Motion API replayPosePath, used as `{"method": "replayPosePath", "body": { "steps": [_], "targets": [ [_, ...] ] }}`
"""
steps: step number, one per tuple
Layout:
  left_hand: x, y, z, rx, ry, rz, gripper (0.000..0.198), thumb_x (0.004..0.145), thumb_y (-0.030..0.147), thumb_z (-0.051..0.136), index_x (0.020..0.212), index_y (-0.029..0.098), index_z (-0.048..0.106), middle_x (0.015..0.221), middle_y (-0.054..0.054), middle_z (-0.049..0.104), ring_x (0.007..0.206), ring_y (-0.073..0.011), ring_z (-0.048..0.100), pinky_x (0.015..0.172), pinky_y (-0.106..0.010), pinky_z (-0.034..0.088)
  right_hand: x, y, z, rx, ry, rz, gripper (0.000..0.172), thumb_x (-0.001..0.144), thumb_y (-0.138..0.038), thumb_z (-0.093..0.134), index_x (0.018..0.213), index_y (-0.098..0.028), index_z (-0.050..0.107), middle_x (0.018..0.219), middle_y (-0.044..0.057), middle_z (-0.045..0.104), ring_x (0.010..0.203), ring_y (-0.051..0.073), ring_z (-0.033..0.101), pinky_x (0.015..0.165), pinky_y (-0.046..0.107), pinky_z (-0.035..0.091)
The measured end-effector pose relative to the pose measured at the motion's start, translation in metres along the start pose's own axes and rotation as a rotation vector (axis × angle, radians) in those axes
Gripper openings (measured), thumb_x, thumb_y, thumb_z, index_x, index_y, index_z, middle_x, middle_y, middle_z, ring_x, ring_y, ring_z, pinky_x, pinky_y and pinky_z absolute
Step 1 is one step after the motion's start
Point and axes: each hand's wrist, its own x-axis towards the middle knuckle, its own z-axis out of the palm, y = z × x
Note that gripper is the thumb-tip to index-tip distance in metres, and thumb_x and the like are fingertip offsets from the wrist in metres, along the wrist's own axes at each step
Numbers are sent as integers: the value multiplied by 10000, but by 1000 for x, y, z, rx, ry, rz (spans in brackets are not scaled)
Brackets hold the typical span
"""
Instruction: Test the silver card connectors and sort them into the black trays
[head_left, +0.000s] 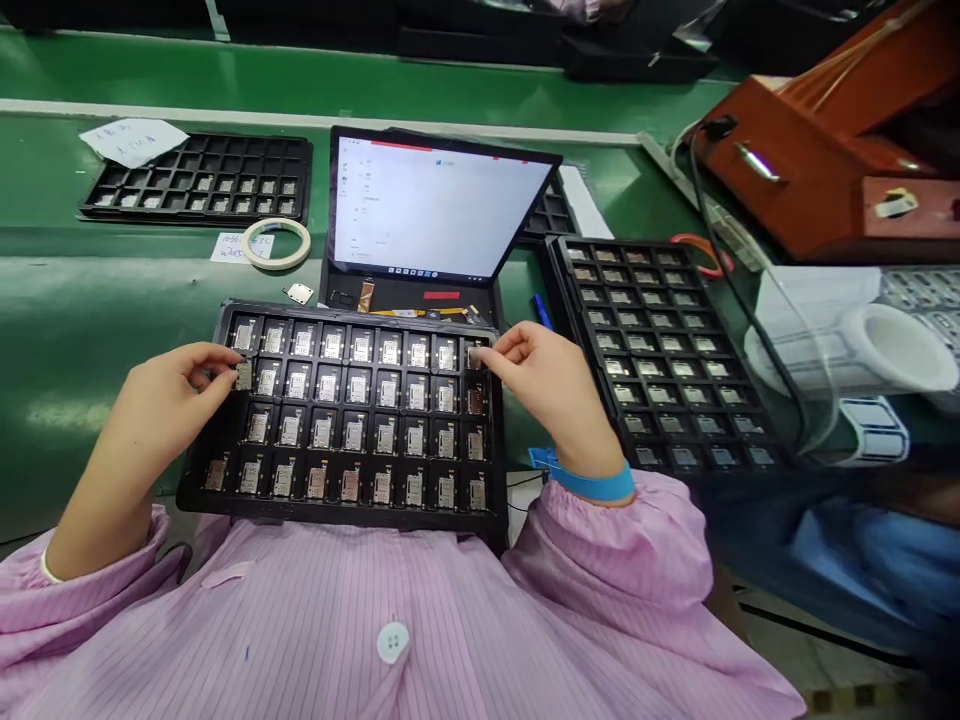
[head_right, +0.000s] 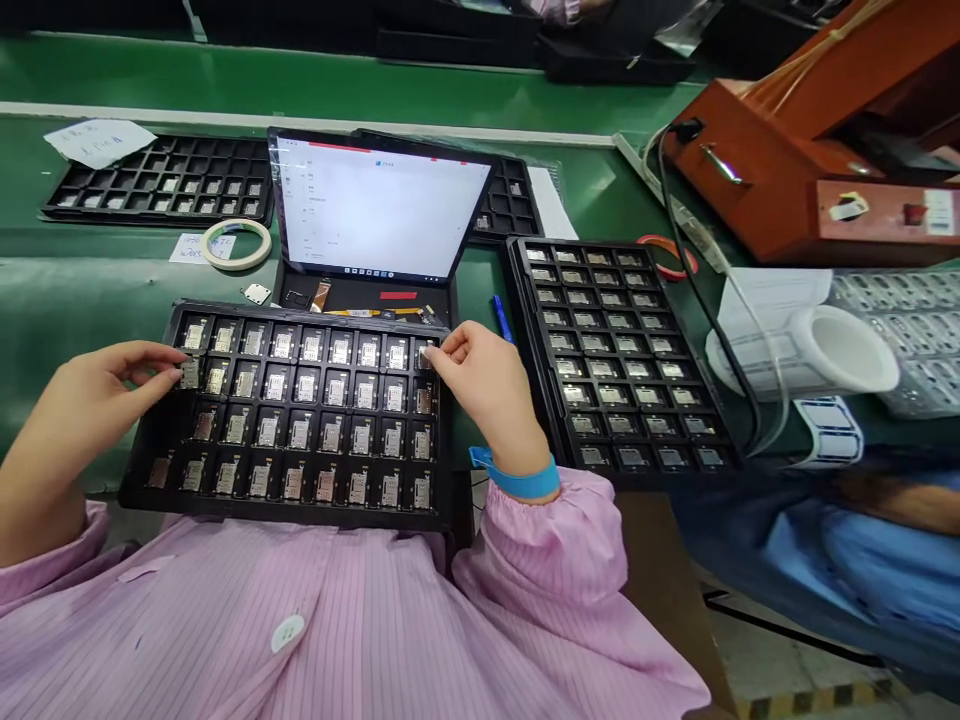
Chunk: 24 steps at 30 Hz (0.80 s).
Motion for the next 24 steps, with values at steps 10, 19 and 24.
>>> {"method": "replayPosePath", "body": {
  "steps": [10,19,24],
  "targets": [
    [-4,93,22,188,-60,488,248,931,306,513,1076,180,669,1112,-99,614,893,-247,615,771,-375,485,-2,-21,23,-139,-72,-342,70,833,-181,593,903,-184,587,1009,108,535,831,239,563,751,380,460],
    [39,149,91,268,-227,692,302,862,250,651,1113,82,632,1177,-191,537,960,-314,623,798,-421,513,-13,-9,15,140,-65,-288,132,812,-144,551,931,-202,538,851,37,602,703,185,543,685,343,437],
    [43,144,95,207,-231,689,251,824,219,685,1032,94,622,1116,-178,553,906,-297,624,774,-418,509,-28,-9,8,552,-8,-142,219,801,-273,659,997,-188,609,899,42,638,778,179,591,691,325,476]
  ]
}}
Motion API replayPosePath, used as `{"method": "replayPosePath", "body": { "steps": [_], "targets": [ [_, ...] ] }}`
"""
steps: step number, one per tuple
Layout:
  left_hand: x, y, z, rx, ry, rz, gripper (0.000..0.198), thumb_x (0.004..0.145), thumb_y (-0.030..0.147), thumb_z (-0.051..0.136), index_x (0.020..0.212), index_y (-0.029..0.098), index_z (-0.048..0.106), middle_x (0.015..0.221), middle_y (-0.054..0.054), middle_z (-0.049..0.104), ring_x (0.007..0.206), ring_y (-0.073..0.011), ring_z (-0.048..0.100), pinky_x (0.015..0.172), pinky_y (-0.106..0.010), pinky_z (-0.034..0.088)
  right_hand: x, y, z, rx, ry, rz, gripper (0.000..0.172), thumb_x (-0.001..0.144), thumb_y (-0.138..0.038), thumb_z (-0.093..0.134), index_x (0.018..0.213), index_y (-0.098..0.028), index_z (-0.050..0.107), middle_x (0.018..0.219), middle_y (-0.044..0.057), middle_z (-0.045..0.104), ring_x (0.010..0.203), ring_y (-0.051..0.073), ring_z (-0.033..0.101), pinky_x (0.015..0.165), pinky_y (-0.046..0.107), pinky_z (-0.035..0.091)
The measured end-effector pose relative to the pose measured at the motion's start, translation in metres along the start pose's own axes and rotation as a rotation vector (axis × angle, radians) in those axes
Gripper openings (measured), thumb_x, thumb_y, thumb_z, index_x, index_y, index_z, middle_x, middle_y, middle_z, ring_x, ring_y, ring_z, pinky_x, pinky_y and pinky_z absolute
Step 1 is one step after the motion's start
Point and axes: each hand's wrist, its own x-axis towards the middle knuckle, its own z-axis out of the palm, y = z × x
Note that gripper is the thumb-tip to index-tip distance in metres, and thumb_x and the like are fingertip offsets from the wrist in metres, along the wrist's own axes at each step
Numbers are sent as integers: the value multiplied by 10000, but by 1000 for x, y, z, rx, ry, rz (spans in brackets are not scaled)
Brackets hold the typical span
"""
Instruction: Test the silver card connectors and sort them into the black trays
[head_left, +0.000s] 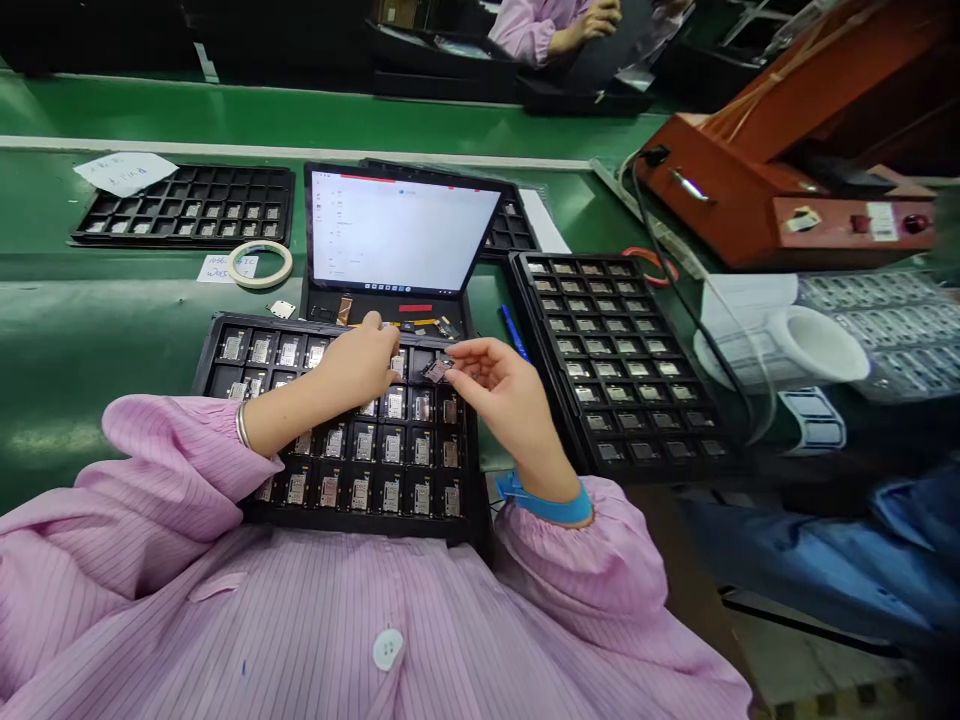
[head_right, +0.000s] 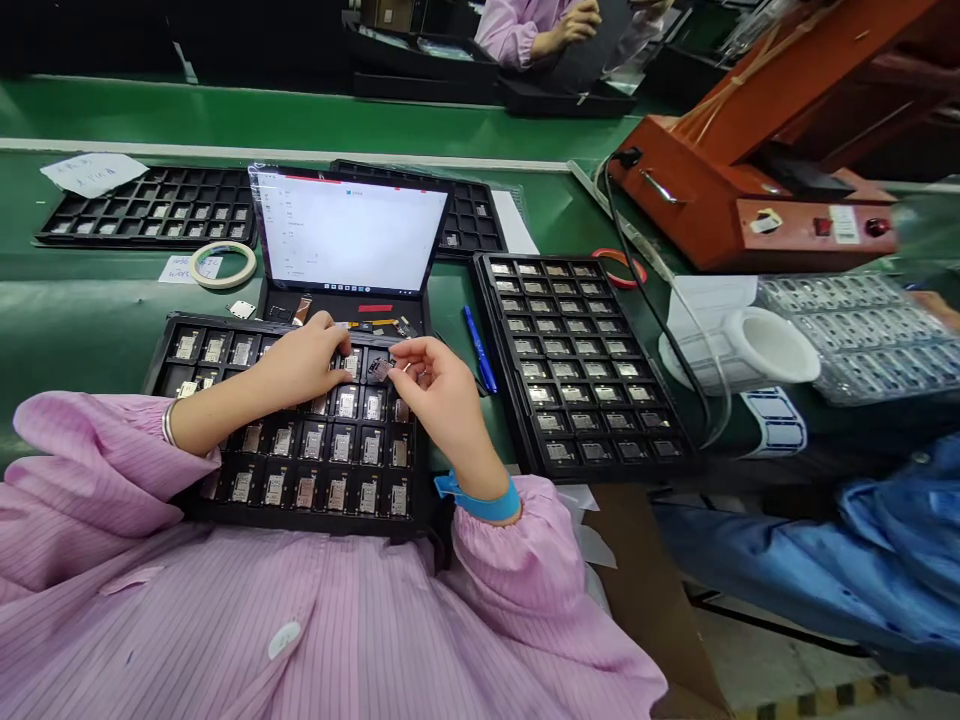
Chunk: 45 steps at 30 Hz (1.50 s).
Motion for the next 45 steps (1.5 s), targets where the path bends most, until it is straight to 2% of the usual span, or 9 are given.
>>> {"method": "replayPosePath", "body": {
  "steps": [5,8,13,15,19,25,30,34,45],
  "targets": [
    [-4,3,1,-123,58,24,105,850,125,562,941,142,610,1002,-110,636,910,-257,622,789,-394,498,-15,-19,2,198,20,56,175,784,-283,687,932,-203,640,891,31,651,826,177,611,783,340,515],
    [-12,8,-2,-260,99,20,71,868,144,538,903,158,599,867,-55,661,843,-205,632,765,-352,513,-22,-30,4,255,22,72,277,773,-261,693,1032,-217,605,826,2,609,764,160,596,704,310,517],
    [-48,23,-20,-1033,21,-133,190,821,212,663,986,162,581,898,-11,618,646,-117,667,552,-225,540,-36,-50,5,322,-17,88,324,799,-231,659,1100,-227,538,750,-30,571,628,126,544,549,258,456],
    [-63,30,-27,-1169,-20,-200,241,833,235,674,1052,176,591,916,-2,591,641,-127,699,486,-192,529,-42,-58,6,336,-44,80,342,804,-214,653,1118,-229,520,745,-35,571,614,120,531,532,249,437],
    [-85,38,-31,-1256,-41,-236,191,847,237,687,1016,183,620,888,-6,620,727,-156,731,530,-176,572,-51,-69,9,335,-78,65,386,810,-185,646,1159,-240,493,751,-37,579,619,124,526,544,257,432],
    [-93,40,-25,-1417,-17,-230,175,822,183,719,953,183,604,861,8,649,724,-130,716,535,-157,587,-56,-72,12,365,-102,41,381,843,-147,623,1191,-241,499,744,-48,578,606,108,514,541,246,421],
    [-96,42,-29,-1453,3,-278,184,820,157,716,956,179,594,823,13,662,715,-138,715,488,-153,569,-59,-67,13,307,-141,14,15,887,-210,598,877,-206,588,641,-43,561,534,92,497,465,226,378],
    [-97,41,-30,-1467,-19,-292,183,831,146,709,960,184,586,805,18,689,711,-130,715,486,-144,563,-59,-66,15,272,-170,13,172,877,-224,601,718,-205,537,579,-50,515,480,84,452,422,221,342],
    [-99,34,-27,-1526,-25,-239,98,901,139,627,977,180,581,687,47,691,641,-88,696,481,-100,525,-55,-65,17,294,-152,12,194,862,-189,589,687,-206,508,558,-61,489,459,70,406,411,209,303]
  ]
}}
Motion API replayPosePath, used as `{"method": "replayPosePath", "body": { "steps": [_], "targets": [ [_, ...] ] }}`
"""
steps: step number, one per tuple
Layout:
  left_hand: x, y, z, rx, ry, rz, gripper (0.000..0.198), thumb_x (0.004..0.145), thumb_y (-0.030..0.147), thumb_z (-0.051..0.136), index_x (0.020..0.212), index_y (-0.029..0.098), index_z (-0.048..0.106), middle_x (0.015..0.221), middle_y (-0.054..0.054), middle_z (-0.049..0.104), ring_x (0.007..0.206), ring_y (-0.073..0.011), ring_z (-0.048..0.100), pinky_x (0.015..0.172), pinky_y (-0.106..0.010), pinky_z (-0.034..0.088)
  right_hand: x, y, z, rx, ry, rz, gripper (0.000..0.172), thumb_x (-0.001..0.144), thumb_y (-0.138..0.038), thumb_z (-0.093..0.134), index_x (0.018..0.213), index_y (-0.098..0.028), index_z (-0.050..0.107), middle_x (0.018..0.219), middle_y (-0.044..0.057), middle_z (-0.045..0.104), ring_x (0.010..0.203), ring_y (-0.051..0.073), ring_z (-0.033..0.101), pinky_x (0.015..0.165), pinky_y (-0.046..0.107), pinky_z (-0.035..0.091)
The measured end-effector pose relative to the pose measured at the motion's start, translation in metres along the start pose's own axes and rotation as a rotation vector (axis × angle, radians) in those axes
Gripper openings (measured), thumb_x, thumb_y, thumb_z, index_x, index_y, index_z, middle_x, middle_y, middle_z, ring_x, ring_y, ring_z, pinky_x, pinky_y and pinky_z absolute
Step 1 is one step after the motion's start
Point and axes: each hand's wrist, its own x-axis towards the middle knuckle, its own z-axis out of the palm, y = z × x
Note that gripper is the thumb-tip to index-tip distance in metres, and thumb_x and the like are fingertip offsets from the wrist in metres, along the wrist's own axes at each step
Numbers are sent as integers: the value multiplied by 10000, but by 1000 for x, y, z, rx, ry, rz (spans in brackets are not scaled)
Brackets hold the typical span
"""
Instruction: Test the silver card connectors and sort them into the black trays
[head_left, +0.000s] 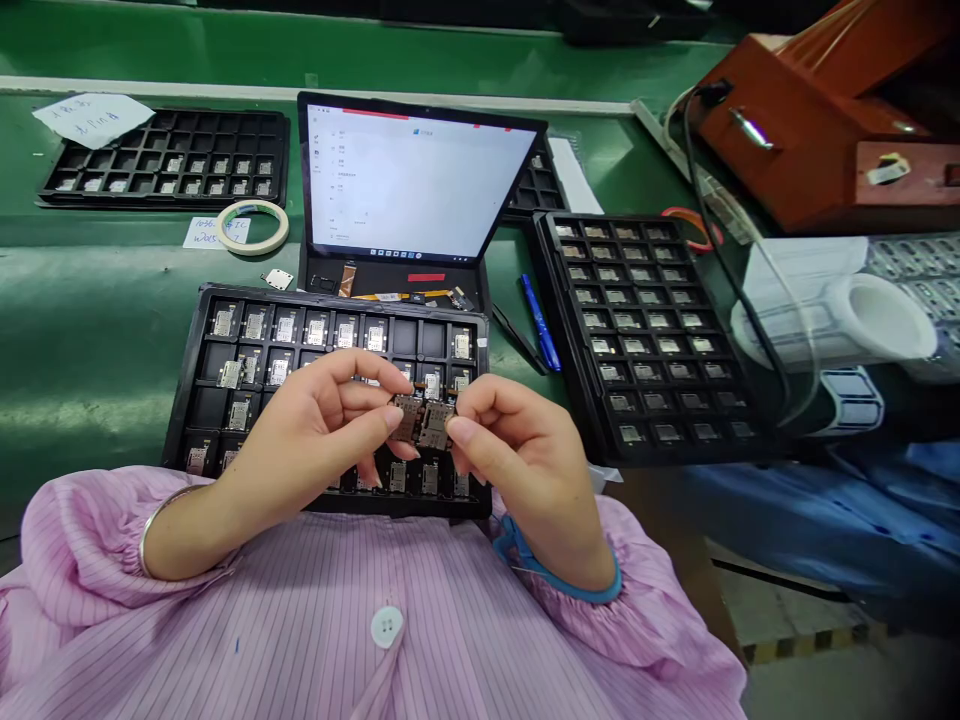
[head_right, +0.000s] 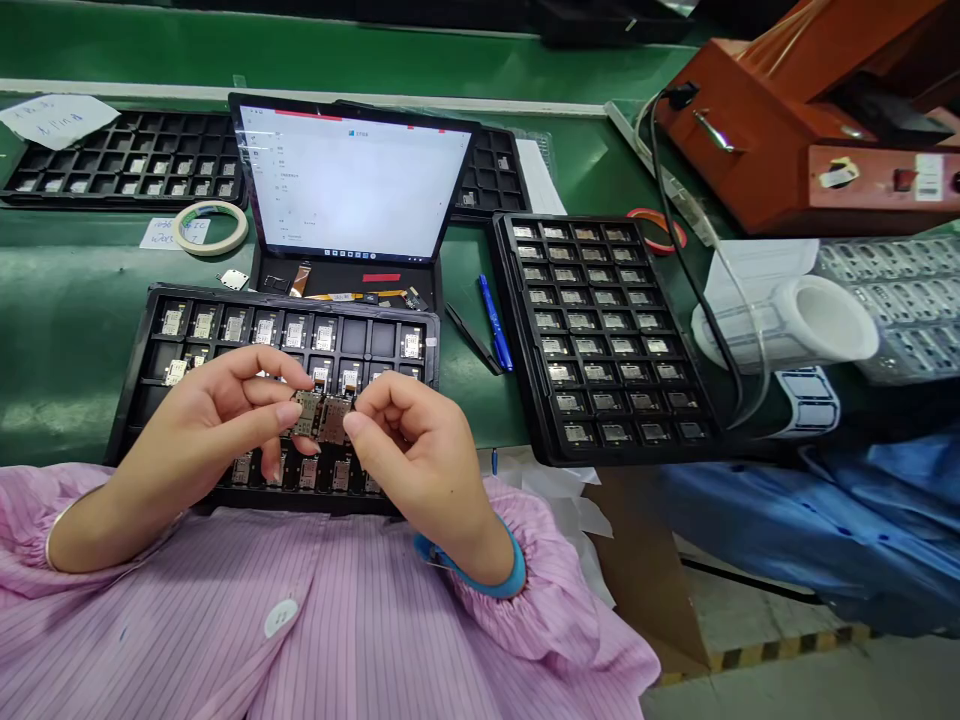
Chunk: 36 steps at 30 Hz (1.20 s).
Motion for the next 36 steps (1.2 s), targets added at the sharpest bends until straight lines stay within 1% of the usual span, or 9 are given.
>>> {"method": "replayPosePath", "body": {
  "steps": [4,10,16,19,22,25,30,36],
  "targets": [
    [-1,0,-1,2,-10,5,69,918,154,599,982,178,584,641,45,680,659,-98,700,482,-99,522,-1,0,-1,-12,18,-2,194,861,-184,590,685,-205,511,557,-63,484,459,68,401,414,210,302],
    [1,1,-1,23,-8,-4,71,922,144,568,989,166,579,691,14,728,515,-55,633,485,-94,515,0,3,-3,-38,29,5,196,859,-184,590,681,-206,510,557,-65,481,466,69,402,412,210,280],
    [1,1,-1,22,-8,-20,78,922,139,562,993,169,577,711,19,730,479,-40,603,482,-93,518,1,5,-3,-72,36,7,205,851,-190,594,668,-206,503,542,-67,474,458,68,388,406,213,261],
    [1,1,-1,14,-15,-23,76,922,139,559,991,168,570,717,13,725,521,-55,633,480,-97,523,0,5,-3,-84,41,4,210,849,-199,596,662,-206,502,538,-66,474,455,69,390,407,213,263],
    [2,0,-1,15,-12,-25,73,916,134,560,982,165,569,738,-3,715,651,-102,695,475,-107,530,0,5,-3,-89,45,7,221,850,-207,600,655,-207,496,531,-66,469,453,71,392,409,212,271],
    [2,-2,-2,15,1,-8,88,904,127,568,983,163,581,795,-9,695,727,-129,709,467,-129,542,1,5,-2,-95,44,9,212,846,-209,604,661,-208,501,532,-66,471,453,75,403,412,212,282],
    [4,-5,-4,27,11,21,96,887,121,587,972,165,598,848,0,654,727,-128,708,466,-140,548,1,5,-1,-106,49,19,199,847,-221,600,671,-208,508,548,-61,480,461,81,410,416,217,297],
    [5,-4,-4,63,38,21,93,866,139,622,951,165,597,809,12,626,710,-133,709,479,-151,557,2,5,-2,-106,36,35,206,848,-230,604,667,-205,510,551,-56,486,472,83,420,430,221,307]
  ]
}}
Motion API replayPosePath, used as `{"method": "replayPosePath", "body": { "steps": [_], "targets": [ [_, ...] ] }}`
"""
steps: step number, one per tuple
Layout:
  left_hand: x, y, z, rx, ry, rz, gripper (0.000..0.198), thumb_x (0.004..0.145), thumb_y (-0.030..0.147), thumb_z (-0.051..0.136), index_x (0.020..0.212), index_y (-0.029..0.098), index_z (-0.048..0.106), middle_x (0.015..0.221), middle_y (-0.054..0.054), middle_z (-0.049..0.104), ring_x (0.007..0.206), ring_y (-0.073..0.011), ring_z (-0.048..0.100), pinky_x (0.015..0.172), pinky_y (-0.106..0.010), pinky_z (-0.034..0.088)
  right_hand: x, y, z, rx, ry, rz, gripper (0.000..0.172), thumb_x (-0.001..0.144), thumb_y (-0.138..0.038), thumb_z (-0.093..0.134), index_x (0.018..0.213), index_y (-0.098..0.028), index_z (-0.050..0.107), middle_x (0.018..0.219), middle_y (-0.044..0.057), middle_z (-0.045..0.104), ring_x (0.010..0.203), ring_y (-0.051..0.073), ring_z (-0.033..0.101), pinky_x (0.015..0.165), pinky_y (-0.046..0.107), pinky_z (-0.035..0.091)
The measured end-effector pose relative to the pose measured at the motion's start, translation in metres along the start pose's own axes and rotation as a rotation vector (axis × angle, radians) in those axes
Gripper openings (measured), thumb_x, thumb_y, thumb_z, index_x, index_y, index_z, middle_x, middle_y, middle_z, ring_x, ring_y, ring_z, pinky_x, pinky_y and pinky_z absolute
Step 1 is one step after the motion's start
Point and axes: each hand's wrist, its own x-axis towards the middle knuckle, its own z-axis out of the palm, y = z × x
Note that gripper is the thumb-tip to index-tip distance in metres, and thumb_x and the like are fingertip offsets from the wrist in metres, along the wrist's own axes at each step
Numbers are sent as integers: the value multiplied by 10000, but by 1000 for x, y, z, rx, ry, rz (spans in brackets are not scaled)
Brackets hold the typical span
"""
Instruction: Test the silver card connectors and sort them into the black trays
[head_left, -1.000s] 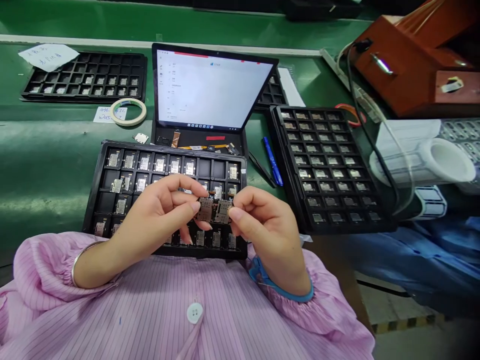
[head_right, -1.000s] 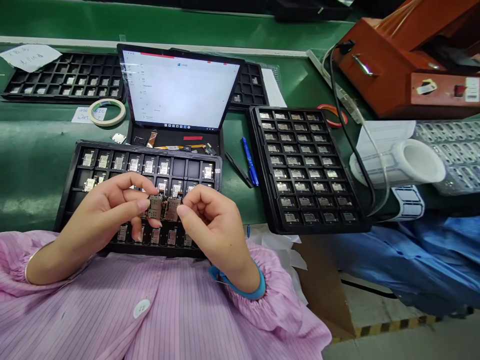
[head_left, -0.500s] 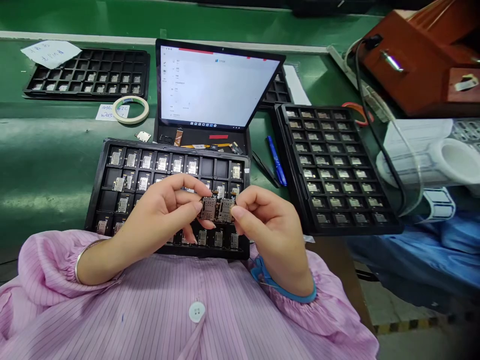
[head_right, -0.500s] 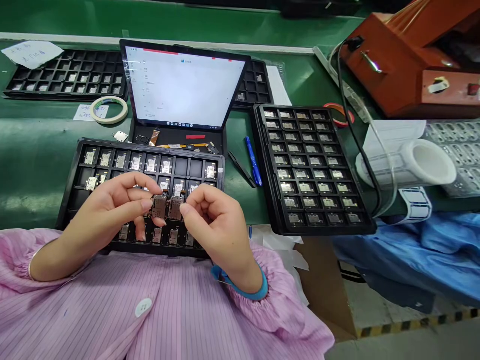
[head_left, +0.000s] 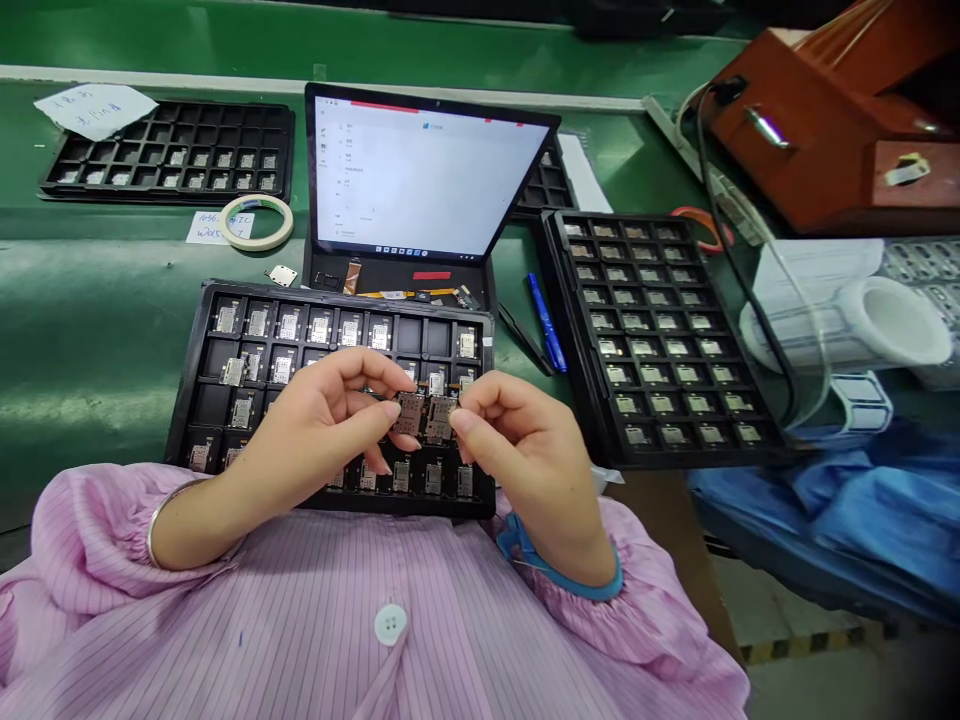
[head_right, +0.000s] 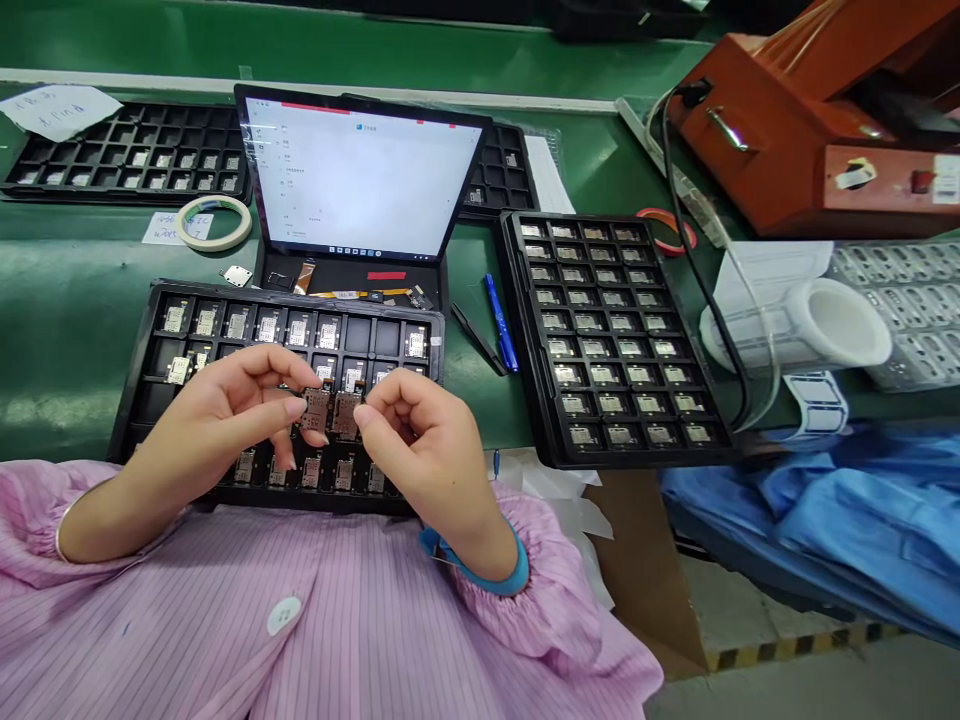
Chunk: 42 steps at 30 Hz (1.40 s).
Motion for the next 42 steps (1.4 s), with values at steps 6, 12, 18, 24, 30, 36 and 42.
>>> {"method": "replayPosePath", "body": {
  "steps": [6,12,18,24,30,36,42],
  "targets": [
    [0,0,1,42,7,2,93,862,157,638,949,165,605,838,12,624,683,-125,710,491,-157,562,-1,-1,0,-1,-4,-9,200,850,-232,601,672,-205,514,554,-55,485,476,85,425,430,227,306],
    [1,0,0,46,10,6,88,869,165,636,950,164,603,861,11,617,691,-123,714,497,-149,558,-1,-3,-1,2,1,-3,206,850,-239,600,668,-205,512,547,-55,482,469,84,421,429,228,303],
    [2,-5,0,50,-1,2,111,863,174,643,967,164,603,879,2,614,717,-135,720,500,-157,558,-3,-2,1,6,1,17,196,837,-242,598,665,-208,510,543,-53,488,466,87,427,429,230,305],
    [24,9,-10,223,101,60,147,826,201,666,953,157,607,887,-15,621,728,-169,733,572,-216,571,13,7,-23,-109,177,-15,169,847,-247,608,692,-219,547,561,-37,527,484,107,448,464,255,319],
    [86,6,-18,847,133,191,122,752,166,639,867,154,677,790,-53,693,723,-193,657,665,-334,502,65,42,-41,-430,65,120,187,817,-255,597,649,-204,534,546,-18,566,516,135,499,535,280,341],
    [111,-16,-9,1070,114,220,100,806,204,614,852,149,684,828,-80,717,735,-215,616,658,-352,418,81,59,-29,-651,28,150,238,834,-307,617,646,-201,518,579,-10,579,566,150,514,572,295,325],
    [89,13,-35,1043,197,263,166,826,289,652,934,172,701,871,-69,709,746,-207,591,693,-348,419,68,33,-42,-707,72,58,224,860,-332,638,691,-200,573,628,1,604,581,154,519,569,300,337]
  ]
}}
